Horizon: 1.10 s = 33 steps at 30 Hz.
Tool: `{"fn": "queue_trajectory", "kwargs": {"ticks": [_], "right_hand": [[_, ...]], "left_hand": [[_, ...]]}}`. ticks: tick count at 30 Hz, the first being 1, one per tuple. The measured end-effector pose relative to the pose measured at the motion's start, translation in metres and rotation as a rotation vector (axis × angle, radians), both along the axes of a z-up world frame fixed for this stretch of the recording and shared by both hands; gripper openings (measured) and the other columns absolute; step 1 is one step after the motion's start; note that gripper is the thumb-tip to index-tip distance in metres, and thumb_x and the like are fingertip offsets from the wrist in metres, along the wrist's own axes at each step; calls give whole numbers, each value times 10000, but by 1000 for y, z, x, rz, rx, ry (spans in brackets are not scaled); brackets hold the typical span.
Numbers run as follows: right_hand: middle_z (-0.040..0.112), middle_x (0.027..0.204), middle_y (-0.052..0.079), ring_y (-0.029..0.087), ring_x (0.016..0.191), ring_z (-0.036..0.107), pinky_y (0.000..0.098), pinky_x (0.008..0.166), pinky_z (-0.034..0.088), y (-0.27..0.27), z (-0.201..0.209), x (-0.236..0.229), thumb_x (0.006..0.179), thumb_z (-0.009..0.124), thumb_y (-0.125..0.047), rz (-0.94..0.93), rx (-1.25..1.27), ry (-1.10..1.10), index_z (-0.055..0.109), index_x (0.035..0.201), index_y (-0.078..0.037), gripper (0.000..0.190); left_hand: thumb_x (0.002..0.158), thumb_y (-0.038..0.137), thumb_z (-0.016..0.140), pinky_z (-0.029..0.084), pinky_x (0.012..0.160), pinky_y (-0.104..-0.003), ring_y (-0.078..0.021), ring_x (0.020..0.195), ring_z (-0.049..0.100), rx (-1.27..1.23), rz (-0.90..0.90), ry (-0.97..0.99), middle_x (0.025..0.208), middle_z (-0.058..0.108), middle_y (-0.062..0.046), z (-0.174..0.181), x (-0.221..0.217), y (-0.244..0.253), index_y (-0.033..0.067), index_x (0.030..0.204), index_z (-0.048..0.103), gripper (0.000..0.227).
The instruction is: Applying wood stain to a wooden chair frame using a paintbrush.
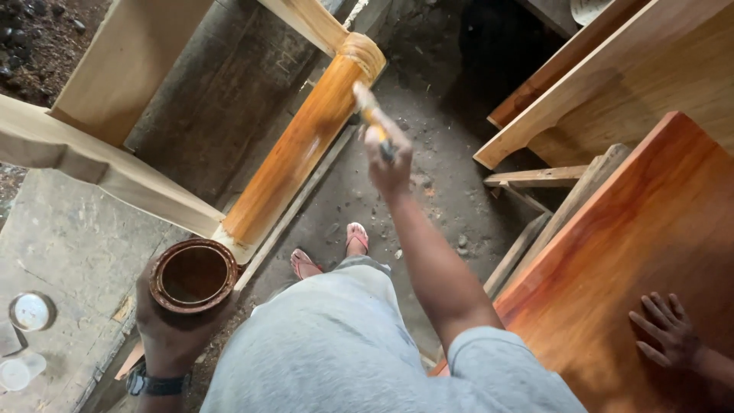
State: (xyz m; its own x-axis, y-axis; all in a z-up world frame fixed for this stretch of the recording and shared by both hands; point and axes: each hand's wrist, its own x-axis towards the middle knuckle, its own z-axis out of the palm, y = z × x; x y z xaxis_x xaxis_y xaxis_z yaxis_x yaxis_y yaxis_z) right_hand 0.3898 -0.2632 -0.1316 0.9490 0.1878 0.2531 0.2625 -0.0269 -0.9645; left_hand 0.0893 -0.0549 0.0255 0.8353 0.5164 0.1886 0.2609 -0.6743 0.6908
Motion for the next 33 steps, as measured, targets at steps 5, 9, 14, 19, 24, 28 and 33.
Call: {"fn": "queue_trajectory", "kwargs": {"ticks": [5,9,14,19,24,28,33], "right_hand": [[761,938,124,130,725,723,194,557,637,-14,9,-14,1055,524,-83,84,74,60,670,1213,17,237],[759,966,186,233,869,767,314,728,660,-2,1,11,1000,592,-205,-100,195,187,619,1304,74,414],[770,1015,174,219,865,768,284,727,678,-5,3,-14,1002,594,-131,59,142,202,653,1263,52,324],[757,941,124,181,768,736,256,638,641,-7,4,14,1016,577,-217,-58,170,160,645,1247,35,348],[695,828,34,147,658,666,237,544,574,17,8,-21,1043,508,-351,-84,34,-128,680,984,-68,336],[578,1445,185,266,1365,551,342,1171,395,19,60,-110,1062,273,-275,283,14,-3,587,1370,26,532],[668,1362,134,232,1215,699,345,974,622,12,-1,-103,1089,493,-215,643,77,159,679,1282,-83,299]], "left_hand": [[591,183,950,481,1085,-465,-394,1199,618,87,50,27,1313,618,-273,-2,-2,-1,-118,1402,493,978],[585,161,941,471,1073,-455,-370,1190,604,-23,39,52,1298,612,-248,4,2,-4,-90,1393,485,961],[592,204,932,481,1088,-479,-401,1186,624,82,10,4,1294,627,-280,-2,4,0,-131,1380,507,956],[573,195,936,460,1104,-474,-391,1227,600,15,26,69,1332,609,-269,-1,2,1,-107,1427,476,1016],[609,200,928,473,1077,-487,-403,1197,605,23,9,22,1309,613,-265,5,11,1,-97,1393,486,947],[604,156,926,449,1105,-446,-366,1245,586,-33,49,48,1350,595,-243,8,11,0,-67,1425,463,969],[611,215,934,461,1071,-467,-382,1207,592,27,6,26,1321,596,-235,4,8,3,-65,1409,477,961]]}}
